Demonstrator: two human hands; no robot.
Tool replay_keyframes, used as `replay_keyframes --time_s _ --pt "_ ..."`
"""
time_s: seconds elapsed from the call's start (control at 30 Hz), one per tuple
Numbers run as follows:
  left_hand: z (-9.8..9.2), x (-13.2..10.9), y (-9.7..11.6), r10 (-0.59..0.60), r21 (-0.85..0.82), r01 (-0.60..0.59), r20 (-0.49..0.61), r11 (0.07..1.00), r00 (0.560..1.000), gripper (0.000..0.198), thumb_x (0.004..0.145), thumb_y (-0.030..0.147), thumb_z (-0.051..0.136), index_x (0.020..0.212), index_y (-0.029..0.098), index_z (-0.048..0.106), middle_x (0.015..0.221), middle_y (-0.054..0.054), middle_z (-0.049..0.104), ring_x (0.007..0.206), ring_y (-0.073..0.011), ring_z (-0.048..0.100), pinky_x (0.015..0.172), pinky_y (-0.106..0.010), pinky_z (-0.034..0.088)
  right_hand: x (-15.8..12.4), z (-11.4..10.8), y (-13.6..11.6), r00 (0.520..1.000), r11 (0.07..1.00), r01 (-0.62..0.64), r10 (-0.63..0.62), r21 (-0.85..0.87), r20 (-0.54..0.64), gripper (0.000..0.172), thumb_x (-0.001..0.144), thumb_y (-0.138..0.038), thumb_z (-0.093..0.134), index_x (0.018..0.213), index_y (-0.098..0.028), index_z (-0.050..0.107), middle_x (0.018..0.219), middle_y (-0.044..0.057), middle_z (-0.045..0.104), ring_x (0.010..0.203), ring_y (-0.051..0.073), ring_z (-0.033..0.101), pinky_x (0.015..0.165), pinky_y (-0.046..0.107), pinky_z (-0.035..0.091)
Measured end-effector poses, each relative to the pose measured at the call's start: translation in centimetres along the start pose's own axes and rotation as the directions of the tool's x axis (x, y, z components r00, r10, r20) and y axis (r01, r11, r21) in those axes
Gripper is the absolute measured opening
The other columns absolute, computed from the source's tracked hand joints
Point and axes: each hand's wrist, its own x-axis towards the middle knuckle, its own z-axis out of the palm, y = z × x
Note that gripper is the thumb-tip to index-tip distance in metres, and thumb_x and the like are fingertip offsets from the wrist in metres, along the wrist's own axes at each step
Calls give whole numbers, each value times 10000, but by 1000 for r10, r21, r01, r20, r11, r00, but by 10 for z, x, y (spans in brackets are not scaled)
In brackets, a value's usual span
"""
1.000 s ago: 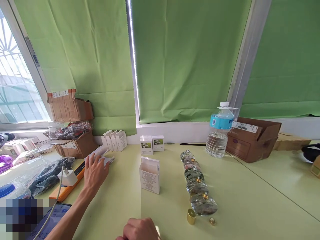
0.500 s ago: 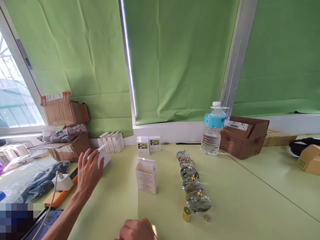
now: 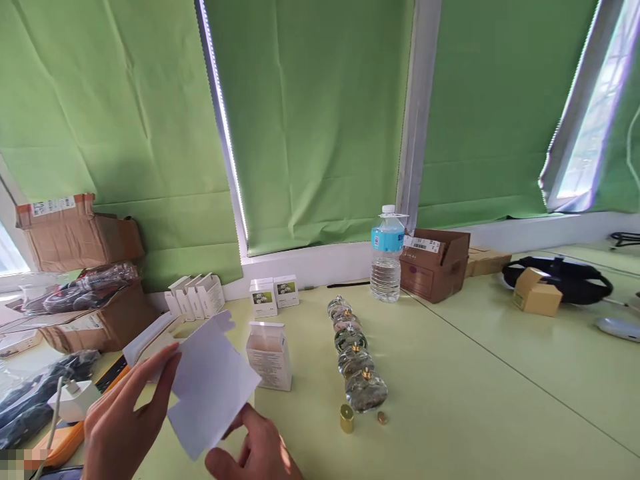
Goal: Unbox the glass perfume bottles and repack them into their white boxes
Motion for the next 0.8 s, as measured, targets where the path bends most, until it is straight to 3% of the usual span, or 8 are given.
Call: replay_keyframes --time_s 0.13,0.33,0.4,0.5,0.57,0.63,0.7,0.8 --pt "-1 -10 18 225 -225 -210 42 951 973 454 820 142 672 1243 299 616 983 2 768 850 -201 736 835 -293 560 2 -4 -20 996 947 66 -45 315 -76 821 675 -795 585 1201 -172 493 812 39 614 599 136 589 426 197 441" --pt "3 -22 39 549 -502 -382 239 776 801 691 810 385 700 1437 256 439 1231 -70 677 1132 -295 643 974 -388 542 3 -18 -57 925 895 -36 198 445 -324 569 764 -687 608 895 -134 575 536 -58 458 390 51 365 336 166 272" --pt "4 -29 40 467 -514 -301 230 804 854 635 835 407 657 1423 292 446 1249 -69 667 1159 -300 624 999 -426 524 3 -26 -66 905 905 -40 213 424 -369 498 735 -616 685 850 -137 607 539 -48 484 419 62 393 362 179 300" --pt "7 -36 40 138 -466 -44 169 884 976 514 877 308 576 1375 344 454 1346 -69 576 1260 -300 532 1052 -504 457 7 -43 -79 891 933 22 145 360 -431 448 725 -574 709 797 -139 626 549 -28 529 436 77 427 373 194 327" --pt "13 -36 41 -91 -449 175 201 876 975 470 886 298 554 1342 327 449 1396 -83 509 1298 -304 483 1069 -538 422 11 -58 -87 876 942 83 86 324 -475 422 744 -555 703 779 -141 624 544 -28 533 424 73 417 361 193 319" --pt "24 -34 42 -259 -438 412 367 799 893 468 887 363 565 1331 304 431 1414 -100 484 1266 -308 514 1019 -529 468 15 -74 -95 855 948 163 2 272 -519 393 763 -530 701 793 -145 626 556 -25 550 420 69 417 362 193 333" --pt "40 -34 41 -335 -399 627 591 669 734 552 872 451 584 1365 295 389 1433 -112 470 1229 -310 552 939 -489 532 20 -89 -100 848 953 205 -61 221 -526 384 767 -519 702 823 -145 634 582 -11 583 421 76 438 369 202 366" --pt "65 -41 42 -252 -395 759 777 518 577 647 869 496 583 1422 276 329 1472 -110 443 1347 -289 442 1052 -468 451 27 -102 -98 863 962 199 -82 187 -499 404 763 -523 702 856 -134 644 651 25 637 457 99 492 383 216 410"
